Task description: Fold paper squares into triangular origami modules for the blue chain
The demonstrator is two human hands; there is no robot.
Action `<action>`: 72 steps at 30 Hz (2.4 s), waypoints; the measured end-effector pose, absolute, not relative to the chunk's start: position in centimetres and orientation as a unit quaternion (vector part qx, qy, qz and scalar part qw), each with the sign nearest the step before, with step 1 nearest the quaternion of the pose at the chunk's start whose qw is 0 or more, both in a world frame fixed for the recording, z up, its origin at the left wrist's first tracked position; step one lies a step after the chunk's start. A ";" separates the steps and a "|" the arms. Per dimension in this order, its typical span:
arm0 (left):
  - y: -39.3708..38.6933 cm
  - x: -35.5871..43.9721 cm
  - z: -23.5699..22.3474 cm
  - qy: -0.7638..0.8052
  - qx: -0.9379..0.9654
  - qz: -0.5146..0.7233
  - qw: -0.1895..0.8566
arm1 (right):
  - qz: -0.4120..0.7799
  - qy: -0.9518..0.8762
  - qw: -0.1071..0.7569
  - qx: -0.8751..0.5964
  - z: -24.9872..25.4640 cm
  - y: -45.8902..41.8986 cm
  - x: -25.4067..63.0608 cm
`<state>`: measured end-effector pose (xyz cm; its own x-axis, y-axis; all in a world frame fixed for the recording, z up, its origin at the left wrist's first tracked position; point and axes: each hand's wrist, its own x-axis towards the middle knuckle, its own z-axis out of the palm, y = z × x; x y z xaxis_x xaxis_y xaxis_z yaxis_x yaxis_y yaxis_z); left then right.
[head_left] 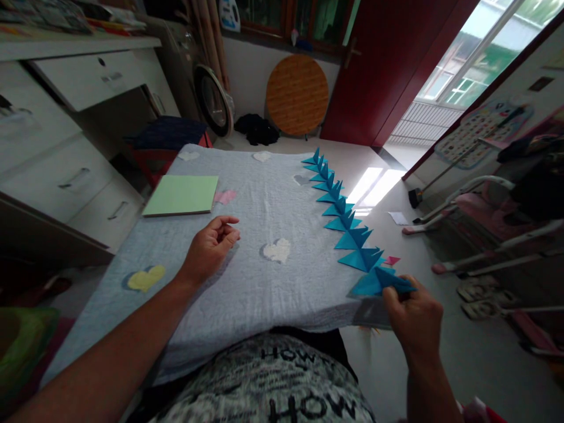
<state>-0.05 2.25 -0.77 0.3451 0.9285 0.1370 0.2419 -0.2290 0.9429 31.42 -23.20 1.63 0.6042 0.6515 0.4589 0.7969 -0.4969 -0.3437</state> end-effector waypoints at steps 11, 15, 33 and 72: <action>2.1 0.0 -0.6 0.426 0.690 0.377 0.448 | -0.106 -0.424 0.166 -0.884 0.2 -22.0 32.7; 2.1 0.1 -0.6 0.427 0.689 0.378 0.448 | -0.098 -0.428 0.166 -0.883 0.3 -22.2 32.8; 2.0 0.1 -0.7 0.422 0.695 0.374 0.447 | -0.159 -0.435 0.422 -0.779 5.9 -22.4 29.4; 12.0 -4.5 -2.5 0.560 0.790 0.247 0.024 | 0.136 -0.630 0.282 -0.710 -1.0 1.3 21.3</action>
